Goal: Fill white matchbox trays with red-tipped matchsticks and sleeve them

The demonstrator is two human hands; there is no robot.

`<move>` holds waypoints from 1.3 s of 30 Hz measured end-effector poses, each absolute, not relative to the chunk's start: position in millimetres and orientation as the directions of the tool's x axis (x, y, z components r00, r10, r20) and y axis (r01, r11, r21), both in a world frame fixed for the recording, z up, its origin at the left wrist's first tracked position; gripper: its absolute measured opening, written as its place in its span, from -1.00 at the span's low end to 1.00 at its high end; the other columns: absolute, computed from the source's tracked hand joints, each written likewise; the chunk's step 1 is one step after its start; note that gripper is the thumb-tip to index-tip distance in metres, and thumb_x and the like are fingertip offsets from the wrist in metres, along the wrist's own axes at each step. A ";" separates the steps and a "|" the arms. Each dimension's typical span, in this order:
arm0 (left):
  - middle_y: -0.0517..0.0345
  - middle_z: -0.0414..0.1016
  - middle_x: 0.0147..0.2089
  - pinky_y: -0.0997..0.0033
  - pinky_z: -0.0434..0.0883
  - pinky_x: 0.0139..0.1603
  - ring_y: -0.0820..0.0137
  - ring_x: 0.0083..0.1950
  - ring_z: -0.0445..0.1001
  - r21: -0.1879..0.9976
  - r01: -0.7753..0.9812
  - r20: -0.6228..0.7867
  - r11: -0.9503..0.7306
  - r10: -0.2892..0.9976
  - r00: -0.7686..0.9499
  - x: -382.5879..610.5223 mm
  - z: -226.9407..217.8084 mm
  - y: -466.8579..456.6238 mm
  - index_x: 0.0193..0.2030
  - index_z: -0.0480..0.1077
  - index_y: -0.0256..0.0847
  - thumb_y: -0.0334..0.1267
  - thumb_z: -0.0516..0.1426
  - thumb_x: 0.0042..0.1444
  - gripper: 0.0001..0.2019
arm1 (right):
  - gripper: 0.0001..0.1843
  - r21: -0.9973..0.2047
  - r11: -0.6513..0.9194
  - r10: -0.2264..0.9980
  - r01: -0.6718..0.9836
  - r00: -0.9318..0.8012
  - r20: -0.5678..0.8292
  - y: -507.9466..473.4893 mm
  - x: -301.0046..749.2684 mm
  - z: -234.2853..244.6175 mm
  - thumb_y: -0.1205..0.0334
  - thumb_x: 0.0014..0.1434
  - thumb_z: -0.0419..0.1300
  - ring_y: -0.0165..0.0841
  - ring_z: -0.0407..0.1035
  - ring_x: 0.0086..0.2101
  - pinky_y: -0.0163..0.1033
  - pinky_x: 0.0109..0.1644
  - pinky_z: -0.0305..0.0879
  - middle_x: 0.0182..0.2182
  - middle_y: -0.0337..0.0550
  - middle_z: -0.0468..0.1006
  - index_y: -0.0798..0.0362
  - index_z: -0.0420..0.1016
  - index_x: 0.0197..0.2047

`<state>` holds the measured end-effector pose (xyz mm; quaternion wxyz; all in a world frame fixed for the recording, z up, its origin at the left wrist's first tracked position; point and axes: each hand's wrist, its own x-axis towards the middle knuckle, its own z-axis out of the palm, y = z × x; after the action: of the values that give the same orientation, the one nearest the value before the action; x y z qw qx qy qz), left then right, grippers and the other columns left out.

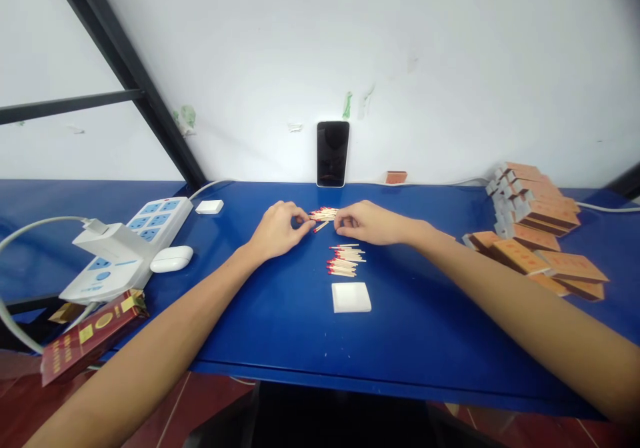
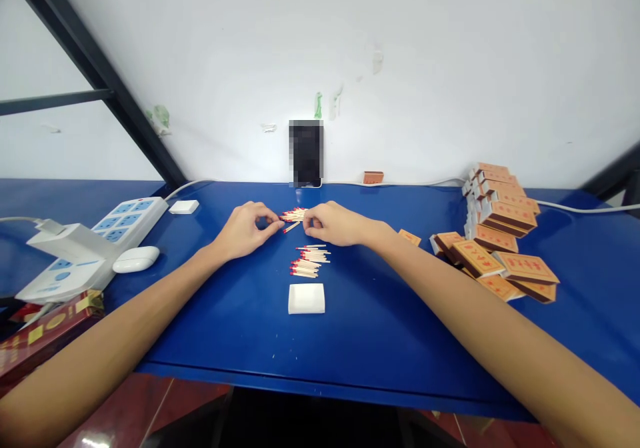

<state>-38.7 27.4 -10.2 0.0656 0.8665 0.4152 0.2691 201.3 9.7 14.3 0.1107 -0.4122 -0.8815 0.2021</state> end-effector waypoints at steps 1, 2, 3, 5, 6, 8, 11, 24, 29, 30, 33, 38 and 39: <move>0.10 0.57 -0.29 0.22 0.33 -0.13 0.28 -0.26 0.44 0.314 0.691 0.386 -0.651 0.753 0.534 -38.9 -11.8 28.7 -0.32 0.56 -0.18 -0.07 0.16 0.19 -0.75 | -0.82 -0.452 0.575 0.772 0.683 -0.635 0.022 10.6 200.9 13.6 0.32 0.15 0.11 -0.44 0.29 -0.51 -0.33 -0.38 0.13 -0.50 -0.27 0.49 0.06 0.53 -0.22; 0.09 0.58 -0.27 0.21 0.33 -0.13 0.28 -0.26 0.44 0.298 0.691 0.370 -0.659 0.747 0.552 -37.6 -12.9 28.9 -0.32 0.57 -0.17 -0.06 0.16 0.19 -0.74 | -0.81 -0.454 0.573 0.773 0.683 -0.634 0.021 11.7 200.9 12.9 0.31 0.15 0.12 -0.44 0.31 -0.50 -0.33 -0.37 0.14 -0.49 -0.27 0.50 0.06 0.53 -0.18; 0.09 0.59 -0.26 0.20 0.33 -0.12 0.27 -0.26 0.45 0.289 0.687 0.362 -0.667 0.740 0.567 -35.0 -13.6 28.2 -0.31 0.57 -0.17 -0.08 0.16 0.19 -0.76 | -0.79 -0.452 0.571 0.776 0.685 -0.630 0.025 13.1 201.3 12.2 0.30 0.16 0.13 -0.43 0.32 -0.49 -0.33 -0.37 0.14 -0.47 -0.26 0.51 0.06 0.52 -0.14; 0.10 0.60 -0.25 0.20 0.33 -0.10 0.27 -0.25 0.46 0.302 0.669 0.351 -0.679 0.731 0.584 -27.5 -13.5 24.7 -0.31 0.58 -0.16 -0.16 0.16 0.19 -0.81 | -0.76 -0.433 0.563 0.796 0.704 -0.602 0.056 15.9 202.5 10.4 0.28 0.19 0.14 -0.42 0.32 -0.47 -0.32 -0.35 0.15 -0.44 -0.24 0.52 0.06 0.51 -0.08; 0.11 0.61 -0.25 0.21 0.33 -0.08 0.28 -0.25 0.47 0.325 0.654 0.343 -0.683 0.729 0.592 -23.1 -13.0 22.1 -0.33 0.58 -0.16 -0.21 0.17 0.18 -0.83 | -0.76 -0.418 0.556 0.810 0.718 -0.582 0.079 17.2 203.2 9.3 0.27 0.20 0.14 -0.41 0.32 -0.46 -0.32 -0.35 0.15 -0.45 -0.23 0.51 0.07 0.51 -0.08; 0.15 0.62 -0.27 0.21 0.34 -0.05 0.30 -0.25 0.49 0.385 0.621 0.323 -0.683 0.730 0.603 -14.2 -11.7 15.7 -0.35 0.57 -0.17 -0.28 0.17 0.18 -0.85 | -0.79 -0.407 0.538 0.832 0.738 -0.541 0.120 19.3 203.6 6.1 0.27 0.21 0.14 -0.40 0.32 -0.46 -0.32 -0.34 0.15 -0.47 -0.23 0.50 0.09 0.52 -0.10; 0.20 0.62 -0.33 0.25 0.35 -0.07 0.35 -0.30 0.48 0.457 0.568 0.303 -0.684 0.720 0.624 -3.9 -10.4 4.4 -0.37 0.57 -0.17 -0.30 0.19 0.16 -0.86 | -0.83 -0.437 0.530 0.843 0.726 -0.506 0.182 21.0 201.3 -0.1 0.27 0.25 0.13 -0.41 0.32 -0.47 -0.32 -0.32 0.16 -0.48 -0.23 0.51 0.09 0.54 -0.16; 0.16 0.48 -0.38 0.31 0.31 -0.19 0.33 -0.32 0.40 0.342 0.730 0.395 -0.591 0.796 0.459 -26.7 -17.5 25.9 -0.14 0.54 -0.20 -0.29 0.12 0.22 -0.83 | -0.82 -0.258 0.551 0.835 0.794 -0.527 0.160 16.4 187.5 -6.4 0.26 0.36 0.01 -0.34 0.42 -0.30 -0.30 -0.28 0.12 -0.26 -0.13 0.58 0.03 0.43 -0.20; 0.13 0.49 -0.33 0.30 0.31 -0.17 0.32 -0.29 0.40 0.292 0.687 0.402 -0.665 0.737 0.543 -26.0 -18.9 27.7 -0.21 0.53 -0.19 -0.30 0.12 0.22 -0.85 | -0.74 -0.079 0.548 0.836 0.833 -0.541 0.091 9.7 182.8 -1.0 0.22 0.42 -0.11 -0.25 0.46 -0.24 -0.25 -0.30 0.11 -0.16 -0.02 0.58 0.05 0.39 -0.13; 0.13 0.49 -0.32 0.29 0.31 -0.15 0.32 -0.28 0.40 0.281 0.674 0.396 -0.683 0.723 0.567 -26.1 -19.2 27.6 -0.20 0.54 -0.19 -0.30 0.11 0.23 -0.84 | -0.73 -0.046 0.555 0.831 0.831 -0.551 0.074 8.7 182.8 0.8 0.23 0.42 -0.11 -0.24 0.46 -0.25 -0.25 -0.31 0.11 -0.15 0.01 0.58 0.07 0.39 -0.13; 0.11 0.50 -0.23 0.27 0.31 -0.11 0.30 -0.22 0.40 0.241 0.640 0.371 -0.729 0.679 0.634 -27.9 -20.6 28.3 -0.14 0.55 -0.13 -0.27 0.08 0.28 -0.80 | -0.74 0.012 0.576 0.818 0.818 -0.576 0.001 5.8 185.2 8.3 0.26 0.40 -0.09 -0.23 0.47 -0.27 -0.24 -0.34 0.10 -0.16 0.05 0.58 0.10 0.41 -0.16; 0.07 0.50 -0.15 0.26 0.30 -0.10 0.27 -0.15 0.41 0.200 0.626 0.344 -0.754 0.652 0.676 -28.2 -19.9 29.1 -0.10 0.57 -0.09 -0.22 0.04 0.32 -0.75 | -0.74 0.043 0.578 0.814 0.815 -0.572 -0.102 1.5 193.5 23.1 0.27 0.36 -0.05 -0.26 0.44 -0.37 -0.24 -0.40 0.06 -0.27 0.03 0.59 0.11 0.45 -0.19; 0.07 0.50 -0.16 0.26 0.30 -0.11 0.27 -0.16 0.41 0.202 0.627 0.345 -0.753 0.654 0.674 -26.6 -18.9 28.4 -0.12 0.57 -0.11 -0.22 0.04 0.32 -0.75 | -0.75 0.028 0.583 0.808 0.812 -0.576 -0.120 1.1 195.1 25.4 0.27 0.35 -0.04 -0.27 0.43 -0.38 -0.25 -0.40 0.06 -0.29 0.02 0.58 0.10 0.46 -0.19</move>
<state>-26.6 28.4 -18.9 0.0333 0.9142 0.3502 0.2012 195.1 1.1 25.4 -0.0601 -0.4565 -0.8876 0.0150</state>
